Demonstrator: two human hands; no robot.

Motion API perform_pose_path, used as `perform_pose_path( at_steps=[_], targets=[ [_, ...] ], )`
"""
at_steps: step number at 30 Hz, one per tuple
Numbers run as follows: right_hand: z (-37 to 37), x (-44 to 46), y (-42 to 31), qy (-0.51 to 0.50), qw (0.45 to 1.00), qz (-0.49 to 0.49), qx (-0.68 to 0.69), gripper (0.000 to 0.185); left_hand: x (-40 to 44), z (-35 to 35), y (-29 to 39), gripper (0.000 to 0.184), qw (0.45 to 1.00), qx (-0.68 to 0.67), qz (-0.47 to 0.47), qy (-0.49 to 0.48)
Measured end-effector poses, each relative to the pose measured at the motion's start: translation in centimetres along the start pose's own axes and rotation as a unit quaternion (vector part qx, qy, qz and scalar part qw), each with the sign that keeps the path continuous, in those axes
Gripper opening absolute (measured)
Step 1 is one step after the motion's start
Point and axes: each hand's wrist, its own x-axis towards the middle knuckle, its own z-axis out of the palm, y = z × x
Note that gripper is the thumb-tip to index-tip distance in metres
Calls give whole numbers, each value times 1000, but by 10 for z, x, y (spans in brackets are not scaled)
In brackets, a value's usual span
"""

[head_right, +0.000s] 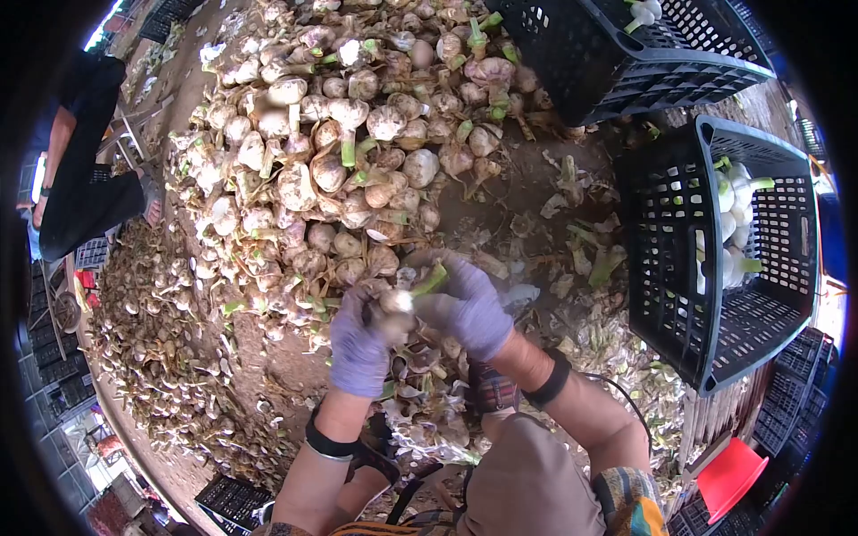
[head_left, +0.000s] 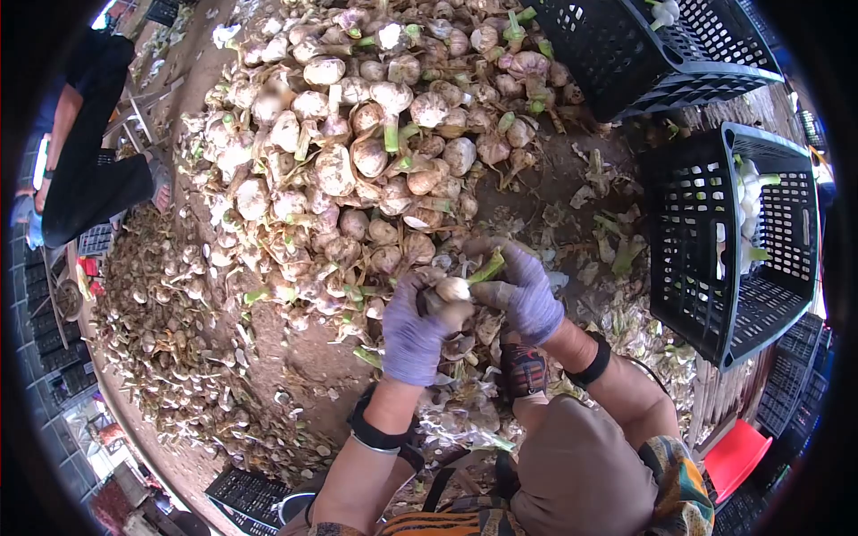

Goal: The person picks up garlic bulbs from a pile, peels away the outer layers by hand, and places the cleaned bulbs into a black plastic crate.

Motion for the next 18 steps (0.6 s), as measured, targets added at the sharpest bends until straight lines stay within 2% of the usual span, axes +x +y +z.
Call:
perform_pose_path(
  at_steps=[1, 2, 4, 5, 6, 7, 8, 9, 10, 12, 14, 15, 16, 18],
  targets=[
    [3, -3, -3, -18, 999, -45, 9, 50, 4, -7, -1, 37, 990, -119, -66, -31],
    [4, -4, -3, -24, 999, -46, 11, 50, 4, -7, 0, 37, 991, -117, -62, -27],
    [2, -2, -1, 3, 996, -73, -51, 51, 2, -6, 7, 37, 968, -206, -133, -52],
    [-4, -2, 2, 14, 993, -73, -97, 50, 0, -11, -4, 39, 985, -118, -107, -64],
    [-5, -2, 5, 35, 999, -14, -20, 54, 0, -15, -17, 41, 995, -21, -77, -58],
    [1, -4, -2, 42, 999, -16, -25, 58, 4, -16, -14, 46, 984, 153, 19, -91],
    [2, 2, -1, 39, 996, -16, -78, 59, -4, -8, 1, 49, 998, -46, -15, -38],
    [13, 4, 5, 28, 998, -56, 13, 56, -1, -15, -30, 76, 989, -129, -4, -66],
    [-13, 7, 19, 1, 999, -10, -32, 57, 1, -9, -16, 72, 996, -15, 9, -88],
    [-15, 15, 35, -25, 992, -116, 36, 51, 3, -8, -22, 65, 974, 186, 118, -57],
    [1, 11, 20, -25, 995, -101, 8, 48, 4, -4, -20, 55, 985, 149, 87, -21],
    [2, 12, 17, -12, 994, -101, -27, 41, -10, -5, 25, 43, 991, 21, -110, -69],
    [3, 10, 11, -19, 994, -106, -26, 41, -9, -6, 24, 43, 992, 24, -102, -65],
    [3, 6, 4, -15, 958, -184, -221, 28, -6, -6, 13, 32, 994, -37, -88, -45]
  ],
)
